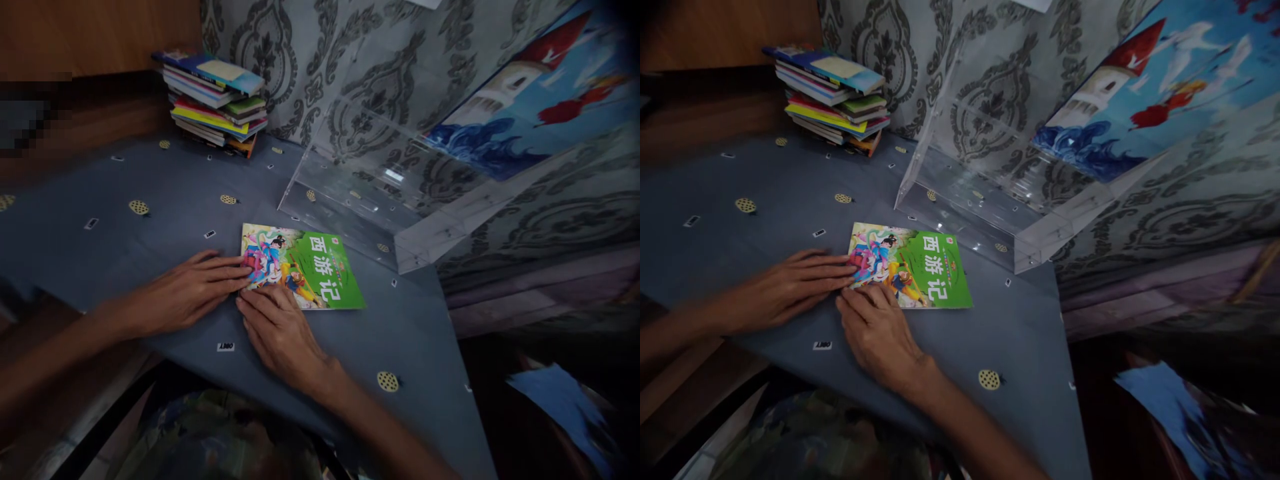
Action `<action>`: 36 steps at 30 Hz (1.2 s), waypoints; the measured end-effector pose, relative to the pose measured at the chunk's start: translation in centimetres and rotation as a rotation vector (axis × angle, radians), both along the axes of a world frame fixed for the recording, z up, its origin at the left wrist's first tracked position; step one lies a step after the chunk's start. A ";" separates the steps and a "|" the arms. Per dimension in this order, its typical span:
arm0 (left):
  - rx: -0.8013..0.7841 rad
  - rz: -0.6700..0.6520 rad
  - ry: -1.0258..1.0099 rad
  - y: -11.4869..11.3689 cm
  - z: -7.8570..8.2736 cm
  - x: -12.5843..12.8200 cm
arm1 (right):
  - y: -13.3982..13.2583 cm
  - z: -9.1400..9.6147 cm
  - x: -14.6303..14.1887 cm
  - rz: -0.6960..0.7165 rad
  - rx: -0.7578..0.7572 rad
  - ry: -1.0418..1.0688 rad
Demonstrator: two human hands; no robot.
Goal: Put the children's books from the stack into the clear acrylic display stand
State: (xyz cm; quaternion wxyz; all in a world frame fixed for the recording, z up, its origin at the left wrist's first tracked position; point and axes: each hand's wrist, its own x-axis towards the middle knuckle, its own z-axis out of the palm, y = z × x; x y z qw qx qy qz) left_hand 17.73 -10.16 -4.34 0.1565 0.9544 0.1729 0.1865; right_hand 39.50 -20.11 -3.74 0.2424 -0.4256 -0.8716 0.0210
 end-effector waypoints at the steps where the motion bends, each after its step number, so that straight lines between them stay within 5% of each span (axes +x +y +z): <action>1: -0.011 0.002 -0.003 0.0 0.0 0.0 | 0.0 -0.1 0.1 -0.001 -0.007 0.000; 36: 0.001 0.004 0.043 6.9 0.5 0.4 | 2.2 0.6 0.6 -0.033 -0.091 0.042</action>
